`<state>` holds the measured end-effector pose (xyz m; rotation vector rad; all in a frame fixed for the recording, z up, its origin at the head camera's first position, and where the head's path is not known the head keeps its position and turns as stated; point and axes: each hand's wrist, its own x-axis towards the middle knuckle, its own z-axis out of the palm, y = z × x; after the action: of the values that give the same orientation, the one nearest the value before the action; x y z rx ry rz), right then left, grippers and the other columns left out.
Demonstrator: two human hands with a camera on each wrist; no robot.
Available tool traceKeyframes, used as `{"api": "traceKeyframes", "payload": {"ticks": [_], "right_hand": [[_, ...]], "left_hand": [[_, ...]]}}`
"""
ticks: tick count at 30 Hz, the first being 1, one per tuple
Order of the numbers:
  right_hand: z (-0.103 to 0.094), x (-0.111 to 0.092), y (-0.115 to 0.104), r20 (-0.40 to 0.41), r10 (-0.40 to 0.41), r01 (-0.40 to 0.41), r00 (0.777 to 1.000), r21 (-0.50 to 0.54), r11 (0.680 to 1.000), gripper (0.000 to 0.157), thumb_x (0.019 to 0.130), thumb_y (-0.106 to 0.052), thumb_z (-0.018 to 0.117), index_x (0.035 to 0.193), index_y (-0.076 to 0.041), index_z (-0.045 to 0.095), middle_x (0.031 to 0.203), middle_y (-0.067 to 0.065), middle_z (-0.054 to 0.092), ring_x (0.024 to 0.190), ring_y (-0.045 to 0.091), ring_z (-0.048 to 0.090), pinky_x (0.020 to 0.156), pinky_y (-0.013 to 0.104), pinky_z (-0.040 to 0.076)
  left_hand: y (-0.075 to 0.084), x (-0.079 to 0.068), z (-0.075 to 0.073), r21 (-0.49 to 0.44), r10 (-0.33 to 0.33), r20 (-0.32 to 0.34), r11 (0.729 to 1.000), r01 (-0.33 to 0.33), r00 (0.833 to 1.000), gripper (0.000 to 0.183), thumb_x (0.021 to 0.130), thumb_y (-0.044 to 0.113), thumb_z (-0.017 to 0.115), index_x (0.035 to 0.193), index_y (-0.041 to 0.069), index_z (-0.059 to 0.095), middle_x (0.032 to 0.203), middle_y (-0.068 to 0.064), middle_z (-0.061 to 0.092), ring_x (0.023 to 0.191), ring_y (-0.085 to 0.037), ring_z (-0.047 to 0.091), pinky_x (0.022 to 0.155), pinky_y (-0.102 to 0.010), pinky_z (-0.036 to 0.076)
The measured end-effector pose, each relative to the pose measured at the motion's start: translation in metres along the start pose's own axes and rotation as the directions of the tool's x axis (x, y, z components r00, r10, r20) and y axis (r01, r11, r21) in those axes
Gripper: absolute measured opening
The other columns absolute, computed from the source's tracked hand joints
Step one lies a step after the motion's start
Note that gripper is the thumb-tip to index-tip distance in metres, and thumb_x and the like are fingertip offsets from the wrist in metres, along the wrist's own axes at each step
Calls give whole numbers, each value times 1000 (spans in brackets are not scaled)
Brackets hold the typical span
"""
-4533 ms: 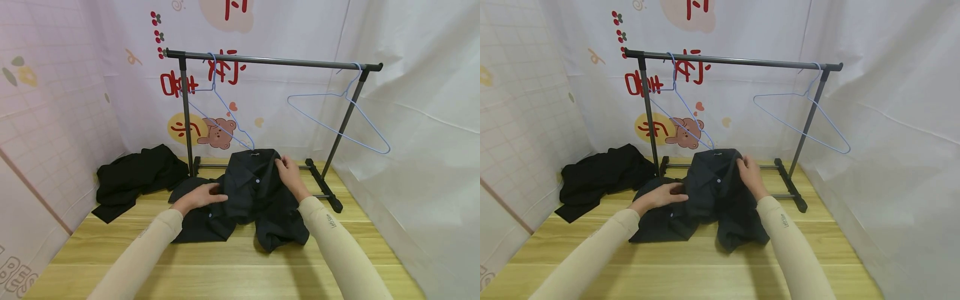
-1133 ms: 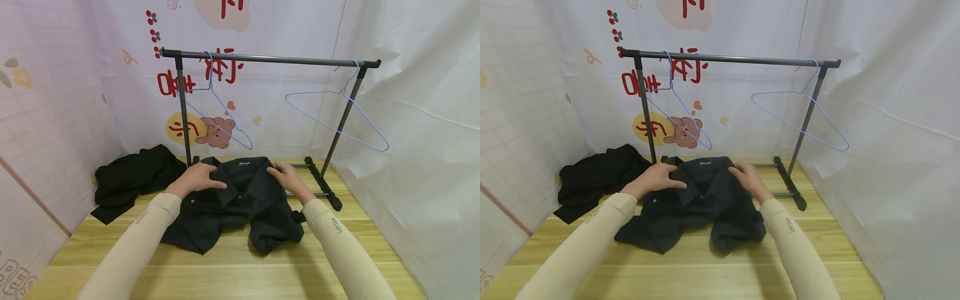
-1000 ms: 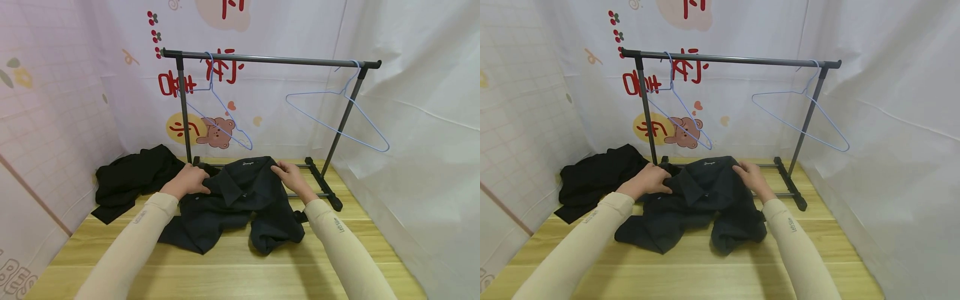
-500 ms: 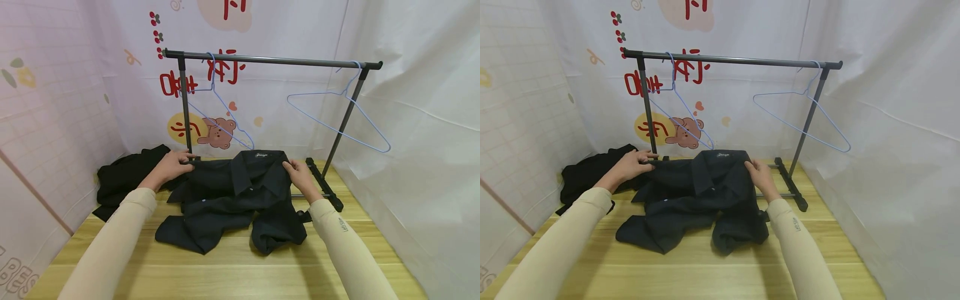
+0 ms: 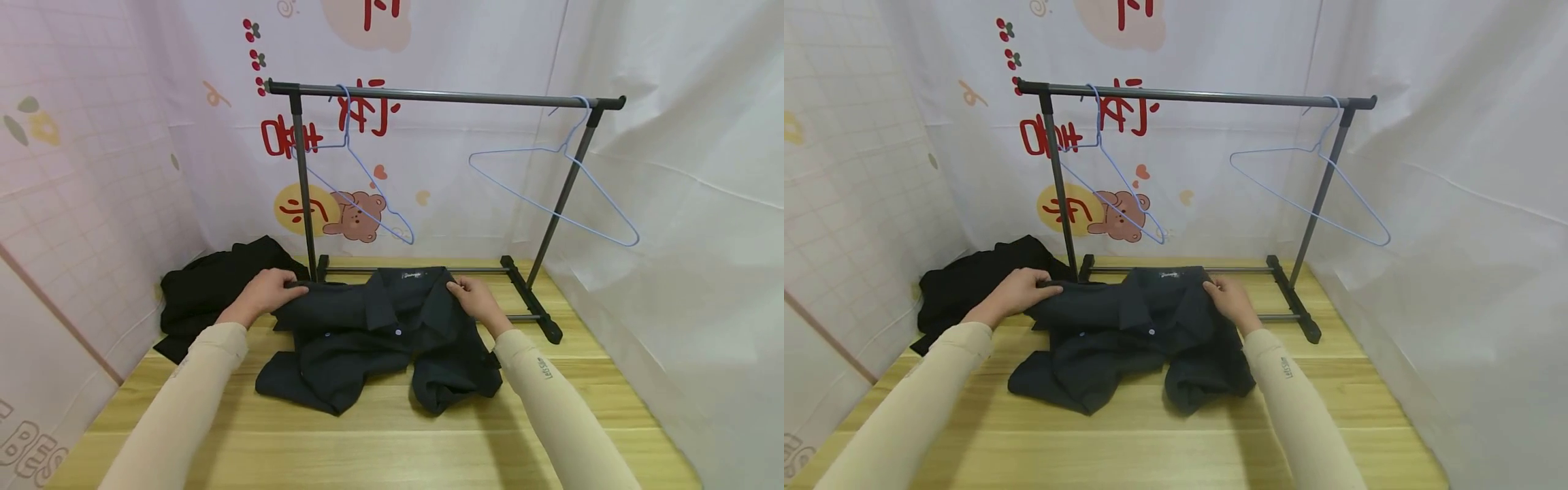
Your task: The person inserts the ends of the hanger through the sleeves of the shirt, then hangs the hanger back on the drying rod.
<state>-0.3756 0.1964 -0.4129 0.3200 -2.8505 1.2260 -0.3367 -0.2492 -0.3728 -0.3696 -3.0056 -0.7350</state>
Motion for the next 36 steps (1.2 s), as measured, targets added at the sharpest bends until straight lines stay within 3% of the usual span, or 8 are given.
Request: {"api": "traceKeyframes", "payload": {"ticks": [4, 8, 12, 17, 22, 28, 33, 36], "right_hand": [[9, -2, 3, 113, -13, 28, 993, -138, 990, 35, 103, -31, 55, 81, -5, 59, 66, 4, 45, 61, 22, 44, 61, 35, 37], [9, -4, 0, 139, -3, 35, 990, -226, 974, 30, 101, -30, 60, 107, -1, 68, 93, 13, 65, 85, 29, 61, 75, 42, 49], [8, -2, -5, 166, -77, 130, 983, -330, 935, 41, 101, -21, 58, 139, -5, 55, 128, 23, 60, 115, 39, 58, 93, 53, 47], [18, -2, -11, 293, -236, 359, 927, -502, 787, 50, 95, 7, 51, 140, -13, 58, 143, 25, 47, 129, 44, 46, 103, 57, 40], [30, -5, -14, 376, -230, 421, 897, -576, 700, 59, 90, 12, 51, 138, -21, 61, 151, 24, 38, 134, 46, 39, 106, 60, 34], [31, -10, -17, 407, -219, 435, 887, -577, 691, 37, 97, -2, 59, 125, -23, 68, 154, 21, 34, 142, 41, 31, 110, 62, 26], [21, -10, -20, 391, -277, 461, 878, -536, 707, 18, 93, -18, 71, 110, -22, 73, 149, 22, 41, 138, 41, 36, 109, 62, 28], [15, -8, -21, 394, -295, 462, 871, -447, 766, 14, 92, -19, 73, 106, -21, 73, 148, 23, 41, 134, 42, 41, 107, 59, 33]], "left_hand": [[-11, -4, 26, 325, -40, 153, 946, -12, 987, 22, 95, 30, 67, 82, 13, 66, 77, -5, 60, 69, -22, 58, 64, -40, 47], [-5, -1, 36, 328, -46, 160, 945, -9, 986, 27, 95, 25, 65, 113, 4, 70, 108, -17, 65, 98, -36, 62, 85, -54, 48], [24, 10, 41, 302, 124, 44, 944, -132, 991, 39, 97, 20, 60, 133, 4, 60, 130, -21, 57, 118, -41, 54, 98, -58, 41], [76, 26, 65, 340, 353, 91, 868, -362, 931, 38, 98, 6, 57, 136, 10, 58, 136, -14, 57, 127, -34, 51, 106, -52, 38], [106, 33, 91, 269, 326, 309, 871, -411, 893, 55, 96, -6, 51, 144, 19, 53, 148, -6, 49, 144, -30, 31, 117, -53, 18], [109, 34, 98, 354, 263, 379, 845, -401, 887, 38, 98, 10, 58, 128, 31, 67, 133, 3, 60, 137, -26, 39, 118, -54, 9], [105, 35, 83, 372, 290, 269, 848, -377, 919, 19, 94, 25, 70, 113, 26, 74, 116, 1, 65, 122, -28, 49, 115, -59, 15], [104, 36, 74, 349, 297, 160, 875, -335, 942, 16, 94, 26, 71, 109, 22, 76, 109, 1, 68, 112, -28, 53, 113, -60, 18]]}}
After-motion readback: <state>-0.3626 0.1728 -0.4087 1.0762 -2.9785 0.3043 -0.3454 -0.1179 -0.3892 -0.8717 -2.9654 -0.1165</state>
